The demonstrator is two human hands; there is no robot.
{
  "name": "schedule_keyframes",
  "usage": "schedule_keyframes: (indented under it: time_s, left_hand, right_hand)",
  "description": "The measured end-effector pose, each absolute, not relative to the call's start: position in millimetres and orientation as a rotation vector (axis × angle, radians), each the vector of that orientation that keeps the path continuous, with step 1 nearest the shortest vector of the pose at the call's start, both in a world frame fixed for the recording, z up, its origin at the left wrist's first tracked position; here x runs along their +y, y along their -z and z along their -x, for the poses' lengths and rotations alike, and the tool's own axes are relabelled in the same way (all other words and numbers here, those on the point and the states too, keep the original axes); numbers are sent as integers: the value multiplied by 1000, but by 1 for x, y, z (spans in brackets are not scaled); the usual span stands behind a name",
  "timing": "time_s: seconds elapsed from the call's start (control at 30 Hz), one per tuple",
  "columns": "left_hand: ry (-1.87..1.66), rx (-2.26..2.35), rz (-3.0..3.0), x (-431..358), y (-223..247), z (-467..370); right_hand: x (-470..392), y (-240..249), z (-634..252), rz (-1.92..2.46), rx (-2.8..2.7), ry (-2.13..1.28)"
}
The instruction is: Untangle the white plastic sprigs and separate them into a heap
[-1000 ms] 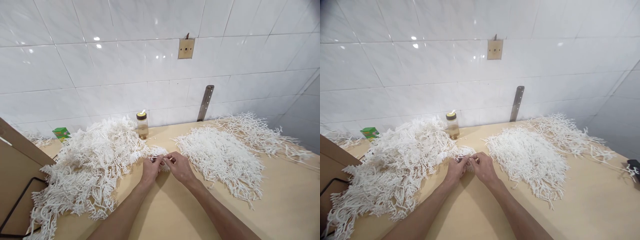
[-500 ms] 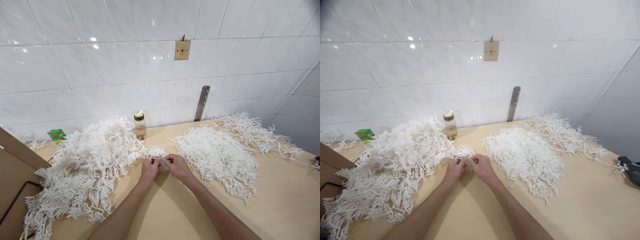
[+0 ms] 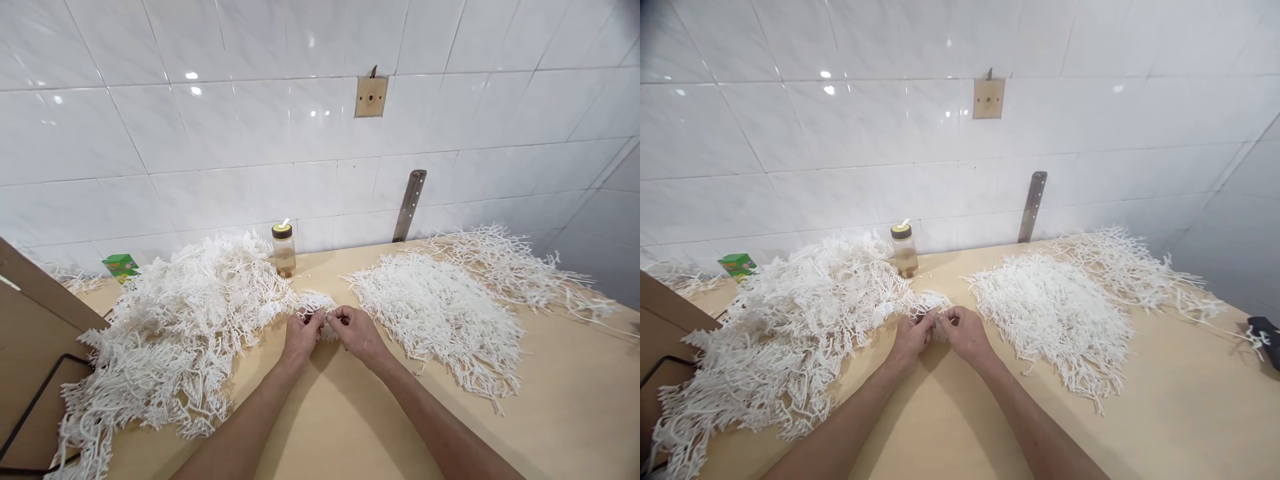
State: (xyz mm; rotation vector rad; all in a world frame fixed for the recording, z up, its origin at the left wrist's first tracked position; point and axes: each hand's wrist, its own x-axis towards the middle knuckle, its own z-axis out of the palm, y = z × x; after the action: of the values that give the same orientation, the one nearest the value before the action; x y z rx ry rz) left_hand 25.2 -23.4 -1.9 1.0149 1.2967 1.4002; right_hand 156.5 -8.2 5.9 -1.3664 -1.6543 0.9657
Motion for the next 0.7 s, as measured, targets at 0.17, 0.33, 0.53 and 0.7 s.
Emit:
schedule_keyframes:
  time_s: [0.17,0.33,0.53,0.7]
  left_hand:
    - [-1388,1384,-1127,-20,8,-23]
    - [-1481,1508,-1258,-16,21,-22]
    - [-1631,1563,-1449,-19,21,-22]
    - [-1558,1493,-1261,-17,11,-13]
  right_hand:
    - [-6,1,-157,1312,-1717,-871]
    - [-7,3,-153,1397,-1716,-890]
    - [-7,5,-152,1440,-1715,-847]
    - [-1,10,-161,1350,-1459,-1136]
